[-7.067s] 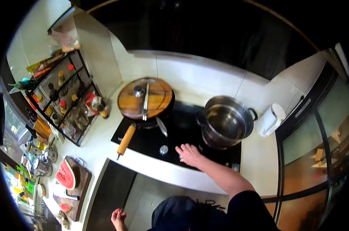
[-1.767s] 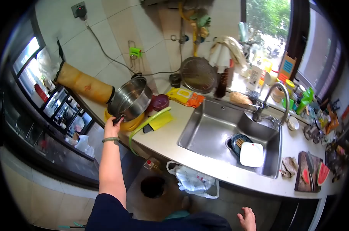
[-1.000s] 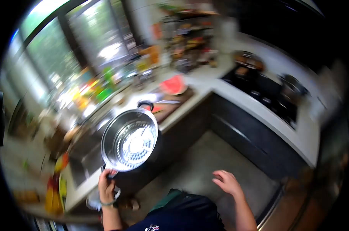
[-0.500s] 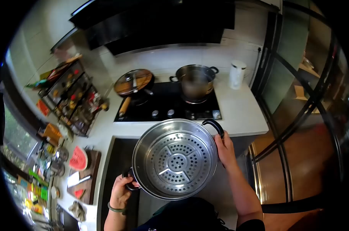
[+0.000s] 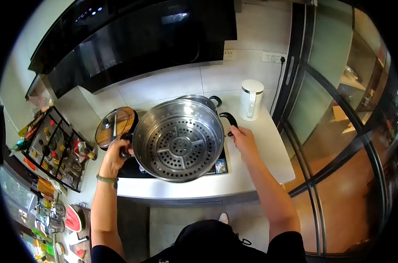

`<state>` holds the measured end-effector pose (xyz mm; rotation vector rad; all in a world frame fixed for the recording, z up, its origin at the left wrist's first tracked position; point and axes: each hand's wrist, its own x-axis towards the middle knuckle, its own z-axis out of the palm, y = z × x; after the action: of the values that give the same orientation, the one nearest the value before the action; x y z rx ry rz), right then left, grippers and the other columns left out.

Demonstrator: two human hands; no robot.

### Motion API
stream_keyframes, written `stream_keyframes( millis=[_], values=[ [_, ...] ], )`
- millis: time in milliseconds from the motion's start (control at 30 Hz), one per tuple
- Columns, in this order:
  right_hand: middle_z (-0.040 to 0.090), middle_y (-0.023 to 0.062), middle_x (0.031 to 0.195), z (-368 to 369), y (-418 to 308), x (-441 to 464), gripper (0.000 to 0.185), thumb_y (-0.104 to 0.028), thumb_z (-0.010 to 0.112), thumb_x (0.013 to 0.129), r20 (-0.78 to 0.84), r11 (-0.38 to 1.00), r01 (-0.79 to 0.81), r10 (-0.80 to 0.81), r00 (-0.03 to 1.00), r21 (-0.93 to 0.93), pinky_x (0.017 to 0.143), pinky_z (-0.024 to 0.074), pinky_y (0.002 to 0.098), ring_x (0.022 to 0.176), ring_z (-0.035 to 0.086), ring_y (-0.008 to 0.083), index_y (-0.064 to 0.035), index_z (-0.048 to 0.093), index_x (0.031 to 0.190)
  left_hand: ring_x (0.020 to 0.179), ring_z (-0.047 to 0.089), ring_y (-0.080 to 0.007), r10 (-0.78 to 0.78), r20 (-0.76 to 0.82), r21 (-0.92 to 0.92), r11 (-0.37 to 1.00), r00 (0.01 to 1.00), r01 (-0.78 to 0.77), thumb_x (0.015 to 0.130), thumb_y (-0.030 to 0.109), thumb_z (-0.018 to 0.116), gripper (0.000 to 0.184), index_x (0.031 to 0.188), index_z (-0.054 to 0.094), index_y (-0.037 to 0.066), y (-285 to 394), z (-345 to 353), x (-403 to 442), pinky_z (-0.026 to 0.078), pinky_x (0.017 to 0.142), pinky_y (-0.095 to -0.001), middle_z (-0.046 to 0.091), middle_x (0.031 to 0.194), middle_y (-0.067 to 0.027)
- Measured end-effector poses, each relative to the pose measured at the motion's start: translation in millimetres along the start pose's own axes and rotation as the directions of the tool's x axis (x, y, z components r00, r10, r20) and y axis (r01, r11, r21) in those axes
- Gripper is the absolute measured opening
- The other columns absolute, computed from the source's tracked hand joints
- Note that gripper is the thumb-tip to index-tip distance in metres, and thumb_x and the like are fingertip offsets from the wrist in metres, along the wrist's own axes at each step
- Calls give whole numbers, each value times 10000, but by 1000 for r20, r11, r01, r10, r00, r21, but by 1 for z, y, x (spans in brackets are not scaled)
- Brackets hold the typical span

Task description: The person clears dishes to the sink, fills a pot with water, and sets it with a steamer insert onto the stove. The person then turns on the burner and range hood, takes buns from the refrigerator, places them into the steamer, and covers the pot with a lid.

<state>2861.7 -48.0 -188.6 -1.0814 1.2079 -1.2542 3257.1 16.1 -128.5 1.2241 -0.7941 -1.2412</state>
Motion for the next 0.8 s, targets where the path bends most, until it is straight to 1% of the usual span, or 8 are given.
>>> stream_keyframes(
  millis=[100, 200, 300, 433, 500, 633, 700, 800],
  values=[
    [493, -4, 622, 3, -8, 62, 307, -314, 581, 845, 28, 999, 25, -26, 999, 24, 452, 289, 220, 490, 375, 59, -29, 602, 734, 518, 567, -159, 27, -73, 104, 994, 997, -19, 802, 103, 536, 120, 800, 586, -6, 14, 8, 69, 430, 482, -276, 604, 653, -74],
    [489, 0, 611, 8, -9, 121, 314, -308, 592, 840, 85, 999, 29, -28, 996, -21, 462, 305, 248, 514, 399, 81, -39, 566, 678, 549, 566, -158, 74, -142, 187, 981, 987, -46, 808, 107, 537, 109, 816, 587, 11, 20, 22, 121, 438, 515, -301, 603, 679, -71],
    [484, 4, 598, 15, -4, 163, 321, -308, 601, 831, 36, 1000, -14, 14, 999, -10, 503, 323, 261, 537, 410, 94, -35, 559, 668, 608, 579, -168, 106, -227, 252, 967, 968, -46, 810, 113, 545, 103, 825, 584, 19, 20, 40, 152, 443, 558, -319, 609, 720, -73],
    [510, 16, 611, 21, 17, 202, 321, -306, 603, 829, 15, 995, -40, 41, 999, -87, 509, 334, 263, 547, 428, 101, -26, 567, 676, 666, 583, -189, 111, -239, 269, 962, 965, -44, 822, 131, 541, 131, 871, 589, 19, 5, 35, 197, 430, 602, -346, 618, 755, -70],
    [536, 22, 625, 25, 28, 216, 316, -296, 606, 828, -36, 993, -4, -1, 999, -118, 497, 345, 276, 548, 451, 113, -9, 587, 696, 664, 582, -187, 104, -258, 287, 958, 961, -27, 826, 136, 538, 137, 877, 589, 20, -5, 38, 208, 425, 599, -351, 620, 760, -71],
    [548, 26, 633, 32, 35, 226, 288, -269, 609, 827, -44, 994, -70, 67, 997, -81, 518, 362, 276, 569, 477, 117, 3, 617, 732, 659, 581, -183, 58, -268, 244, 970, 962, 10, 835, 139, 533, 149, 894, 592, 17, -25, 29, 230, 415, 580, -349, 621, 768, -76],
    [554, 30, 638, 34, 41, 232, 293, -276, 609, 826, -53, 996, -52, 48, 997, -72, 527, 365, 275, 575, 481, 119, 2, 619, 733, 638, 578, -181, 31, -307, 219, 975, 951, 39, 842, 136, 533, 153, 899, 591, 7, -35, 28, 241, 426, 579, -351, 620, 763, -78],
    [562, 38, 647, 34, 48, 235, 312, -297, 610, 821, -82, 993, -59, 51, 995, -104, 543, 375, 278, 587, 492, 128, 4, 621, 735, 612, 569, -168, -3, -278, 215, 974, 961, 65, 847, 135, 531, 142, 891, 589, 14, -43, 25, 246, 426, 584, -343, 620, 744, -67]
  ],
)
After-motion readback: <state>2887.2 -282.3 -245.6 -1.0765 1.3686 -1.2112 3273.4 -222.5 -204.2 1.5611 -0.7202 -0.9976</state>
